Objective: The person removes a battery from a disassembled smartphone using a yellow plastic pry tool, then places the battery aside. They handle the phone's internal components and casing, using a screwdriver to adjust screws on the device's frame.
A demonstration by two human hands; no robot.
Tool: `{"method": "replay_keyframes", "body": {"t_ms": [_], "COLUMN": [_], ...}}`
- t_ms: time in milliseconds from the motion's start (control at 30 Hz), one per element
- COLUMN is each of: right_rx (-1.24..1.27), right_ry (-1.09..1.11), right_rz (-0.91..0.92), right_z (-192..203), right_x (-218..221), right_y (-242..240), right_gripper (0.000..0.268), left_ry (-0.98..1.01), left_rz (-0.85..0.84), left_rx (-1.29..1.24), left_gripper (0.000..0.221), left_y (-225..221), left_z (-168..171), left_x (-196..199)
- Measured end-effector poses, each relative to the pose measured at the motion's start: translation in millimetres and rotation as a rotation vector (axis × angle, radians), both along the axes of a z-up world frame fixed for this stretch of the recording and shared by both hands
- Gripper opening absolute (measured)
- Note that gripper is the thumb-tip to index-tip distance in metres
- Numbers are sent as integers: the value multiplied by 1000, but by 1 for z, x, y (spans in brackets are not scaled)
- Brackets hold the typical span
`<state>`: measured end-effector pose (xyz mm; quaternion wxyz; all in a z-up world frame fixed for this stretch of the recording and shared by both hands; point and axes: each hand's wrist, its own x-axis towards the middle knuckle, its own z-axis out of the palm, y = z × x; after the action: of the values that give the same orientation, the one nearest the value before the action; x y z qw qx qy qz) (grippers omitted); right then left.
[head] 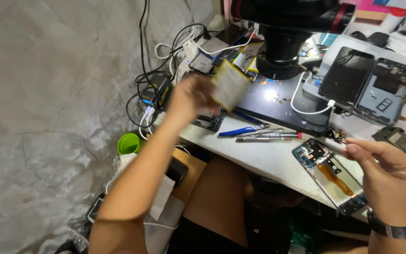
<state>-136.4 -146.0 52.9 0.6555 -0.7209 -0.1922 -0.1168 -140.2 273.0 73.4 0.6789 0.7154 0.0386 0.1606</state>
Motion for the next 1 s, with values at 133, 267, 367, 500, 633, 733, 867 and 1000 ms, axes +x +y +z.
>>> {"method": "replay_keyframes", "body": {"t_ms": [133, 267, 367, 500, 633, 733, 867, 1000], "right_rx": [-69, -22, -11, -62, -246, -319, -364, -453], "right_ry": [29, 13, 43, 98, 194, 57, -94, -49], "right_rz": [-172, -133, -157, -144, -140, -70, -65, -149], "right_z": [0, -4, -9, -10, -5, 8, 23, 26], "right_x": [-3, 3, 10, 15, 14, 9, 5, -4], "right_y": [-5, -14, -21, -25, -21, -21, -22, -35], "right_gripper": [11, 27, 37, 40, 37, 20, 14, 7], "left_ry": [81, 76, 43, 15, 94, -29, -319, -471], "left_rz": [106, 97, 75, -7, 91, 154, 372, 423], "left_rx": [-137, -111, -58, 75, 300, 751, 875, 616], "left_gripper": [27, 29, 30, 32, 33, 26, 22, 15], "left_y": [37, 39, 33, 34, 33, 30, 2, -32], "left_z": [20, 2, -28, -67, -77, -61, -33, -6], "left_x": [67, 127, 162, 193, 203, 190, 158, 104]}}
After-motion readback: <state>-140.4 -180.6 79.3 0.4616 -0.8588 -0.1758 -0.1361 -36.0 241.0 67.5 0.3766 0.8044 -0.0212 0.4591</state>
